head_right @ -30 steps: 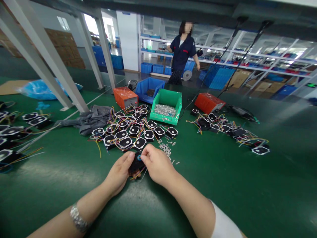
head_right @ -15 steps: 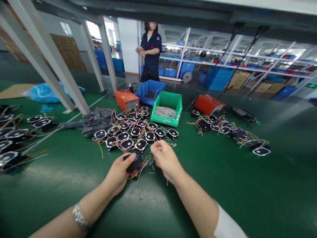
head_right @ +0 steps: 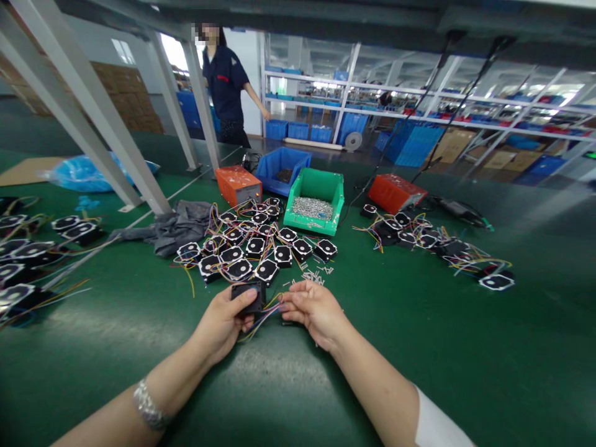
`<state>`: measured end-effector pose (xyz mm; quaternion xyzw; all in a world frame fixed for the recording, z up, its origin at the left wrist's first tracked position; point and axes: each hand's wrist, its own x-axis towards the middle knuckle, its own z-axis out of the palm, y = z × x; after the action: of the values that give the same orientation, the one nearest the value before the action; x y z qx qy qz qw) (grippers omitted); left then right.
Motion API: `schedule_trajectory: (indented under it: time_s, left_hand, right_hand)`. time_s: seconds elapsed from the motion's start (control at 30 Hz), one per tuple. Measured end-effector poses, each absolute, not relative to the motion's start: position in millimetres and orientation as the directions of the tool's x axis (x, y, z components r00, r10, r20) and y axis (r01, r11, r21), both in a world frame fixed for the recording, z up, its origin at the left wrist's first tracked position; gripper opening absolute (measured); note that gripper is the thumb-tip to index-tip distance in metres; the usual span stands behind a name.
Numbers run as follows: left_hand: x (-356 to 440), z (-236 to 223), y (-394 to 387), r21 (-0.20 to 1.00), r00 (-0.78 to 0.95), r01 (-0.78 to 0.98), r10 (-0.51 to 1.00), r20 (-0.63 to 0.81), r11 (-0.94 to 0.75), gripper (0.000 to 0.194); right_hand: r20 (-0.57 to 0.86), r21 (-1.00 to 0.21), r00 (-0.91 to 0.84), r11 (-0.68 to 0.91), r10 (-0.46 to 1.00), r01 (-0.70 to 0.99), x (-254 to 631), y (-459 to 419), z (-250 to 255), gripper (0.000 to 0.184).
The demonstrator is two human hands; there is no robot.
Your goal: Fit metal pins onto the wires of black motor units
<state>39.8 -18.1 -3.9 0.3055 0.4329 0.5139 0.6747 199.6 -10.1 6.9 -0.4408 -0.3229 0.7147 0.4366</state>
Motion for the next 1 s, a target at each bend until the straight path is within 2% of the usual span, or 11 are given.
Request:
schedule_trajectory:
  time_s: [0.23,0.33,0.47,0.6,0.77,0.9,1.0]
  left_hand:
    - [39,-4,-18,0.882,0.024,-0.402,0.966,-0.259,0.246,0.03]
    - [37,-1,-22,0.937,-0.002,-0.307,0.985,-0.174,0.165,0.03]
    - [35,7,-27,0.983,0.019,-0.175,0.998,-0.053,0.056,0.026]
    - [37,4,-27,0.976,0.019,-0.2,0.996,0.089,-0.083,0.025]
    - [39,-2,-23,0.965,0.019,-0.259,0.999,-0.027,0.031,0.044]
    - [36,-2,-20,0.964,0.039,-0.262,0.999,-0.03,0.039,0.057]
    - [33,-1,-20,0.993,0.023,-0.117,0.999,0.023,-0.02,0.058]
  right_hand:
    - [-0.367,-0.809,-0.128,-0.384,0.921,-0.446,204,-5,-1,0.015]
    - [-0.406,-0.793,-0.127,-0.418,0.905,-0.444,206,-4,-1,0.013]
    - [-0.447,-0.79,-0.13,-0.459,0.885,-0.407,206,-4,1,0.02]
    - [-0.43,-0.795,-0.122,-0.439,0.895,-0.419,204,-4,2,0.023]
    - [-0.434,-0.769,-0.076,-0.413,0.898,-0.488,204,-3,2,0.005]
    - [-0.435,-0.75,-0.1,-0.422,0.895,-0.509,204,-3,1,0.012]
    - [-0.431,-0.769,-0.139,-0.443,0.892,-0.461,204,-4,0,0.022]
